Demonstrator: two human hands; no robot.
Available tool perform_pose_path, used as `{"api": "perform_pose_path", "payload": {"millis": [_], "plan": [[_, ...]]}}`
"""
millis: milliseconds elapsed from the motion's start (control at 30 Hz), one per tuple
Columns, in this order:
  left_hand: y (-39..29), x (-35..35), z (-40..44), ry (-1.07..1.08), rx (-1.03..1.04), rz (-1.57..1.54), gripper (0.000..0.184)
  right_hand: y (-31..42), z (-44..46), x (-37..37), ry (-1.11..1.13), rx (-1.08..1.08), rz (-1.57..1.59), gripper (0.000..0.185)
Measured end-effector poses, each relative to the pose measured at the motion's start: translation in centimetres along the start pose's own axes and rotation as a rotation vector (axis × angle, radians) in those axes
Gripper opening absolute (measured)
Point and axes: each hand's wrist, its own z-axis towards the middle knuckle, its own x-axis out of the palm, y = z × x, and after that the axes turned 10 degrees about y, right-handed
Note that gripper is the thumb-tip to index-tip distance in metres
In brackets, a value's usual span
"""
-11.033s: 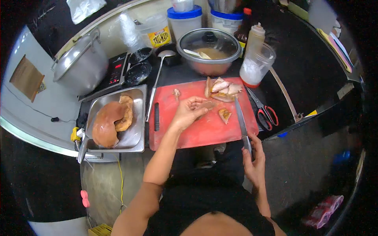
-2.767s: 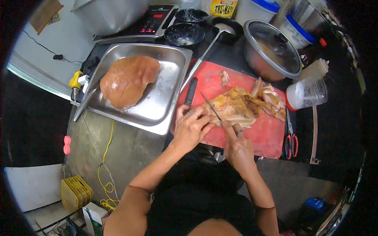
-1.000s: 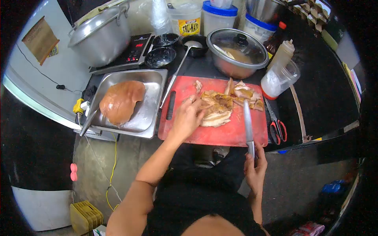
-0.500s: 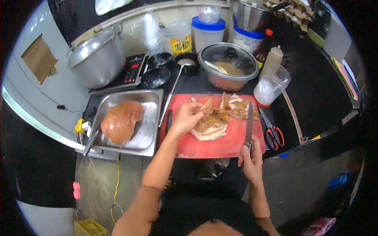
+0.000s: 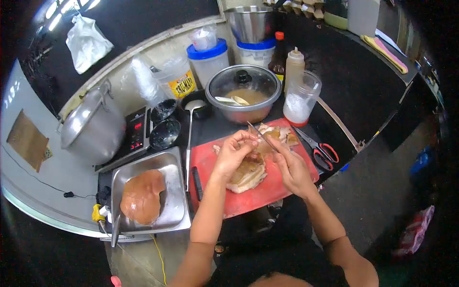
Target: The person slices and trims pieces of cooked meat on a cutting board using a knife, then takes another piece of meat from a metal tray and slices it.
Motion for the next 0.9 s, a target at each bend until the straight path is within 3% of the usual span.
{"api": "perform_pose_path", "payload": {"millis": [133, 400, 567, 800, 900], "plan": [[0.5, -0.6, -0.8, 0.154, -0.018, -0.151, 0.027, 0.4, -0.6, 0.3, 0.124, 0.226, 0.057, 0.041], [2.7, -0.8, 0.0, 0.022, -0.018, -0.233, 0.030, -0.2, -1.3, 1.8, 0.178, 0.344, 0.260, 0.040], [1.4, 0.3, -0.6, -0.053, -0.100, -0.278, 0.039, -0.3, -1.0, 2.0, 0.130, 0.264, 0.189, 0.040], [2.3, -0.3, -0.4, 0.041, -0.102, -0.108, 0.044, 0.7, 0.0, 1.5, 0.258, 0.367, 0.038, 0.047], [2.2, -0.4, -0.7, 0.018, -0.134, -0.048, 0.039, -1.1, 0.1, 2.0, 0.182, 0.163, -0.010, 0.051]]}}
